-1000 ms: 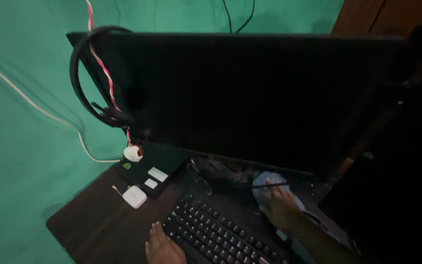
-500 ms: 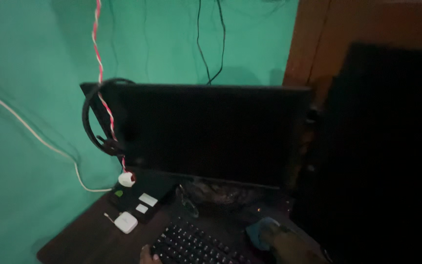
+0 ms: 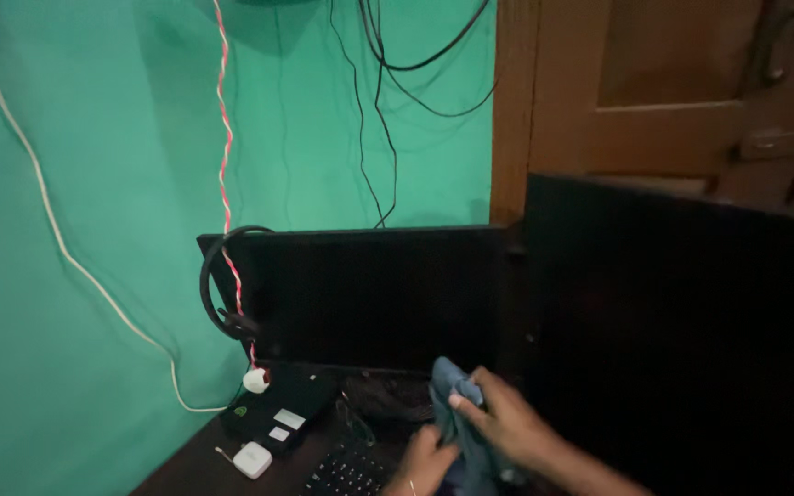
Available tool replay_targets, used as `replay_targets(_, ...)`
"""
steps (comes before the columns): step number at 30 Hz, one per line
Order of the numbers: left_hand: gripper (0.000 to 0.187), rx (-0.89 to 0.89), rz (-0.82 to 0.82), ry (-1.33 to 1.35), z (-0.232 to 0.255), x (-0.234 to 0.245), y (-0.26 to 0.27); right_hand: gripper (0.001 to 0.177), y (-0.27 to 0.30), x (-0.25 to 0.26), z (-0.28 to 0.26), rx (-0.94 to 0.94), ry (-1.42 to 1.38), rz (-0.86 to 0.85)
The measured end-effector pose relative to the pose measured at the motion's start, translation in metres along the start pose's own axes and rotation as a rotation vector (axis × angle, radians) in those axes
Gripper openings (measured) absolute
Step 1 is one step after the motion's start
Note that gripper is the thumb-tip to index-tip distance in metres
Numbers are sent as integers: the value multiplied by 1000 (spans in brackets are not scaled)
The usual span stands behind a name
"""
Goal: The person wipes two computer monitors, a keyboard, a mouse, and the desk surface using a cloth.
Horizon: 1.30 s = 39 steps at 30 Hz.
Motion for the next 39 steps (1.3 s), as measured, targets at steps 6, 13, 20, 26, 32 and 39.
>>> replay_targets(6, 28, 50, 107, -169, 112, 51, -9, 30, 26, 103, -43, 256, 249, -73)
replay_targets(13, 18, -283, 622, 188, 191, 169, -16, 36, 47, 177, -79, 214, 231, 92)
replay_targets(20, 35, -673, 1002, -357, 341, 172, 8, 21, 41, 236, -169, 462, 418, 326)
replay_targets(26, 33, -866, 1031, -735, 405, 167, -36, 28, 12, 262, -229, 572, 578, 654)
replay_targets(32, 23, -730, 900, -994, 362, 151, -100, 19, -55, 221, -214, 328, 728, 446)
replay_targets(39, 29, -702, 812, -1102, 312, 135, -115, 24, -81, 199, -213, 433, 1025, 381)
Point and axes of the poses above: each hand's wrist, its own y-axis away from the middle knuckle, its own x-axis out of the back of the hand, z = x × y, the point moved 5 cm from there along -y, towards the middle knuckle, and after that the axes turned 2 degrees about y, right-handed, at the moved point
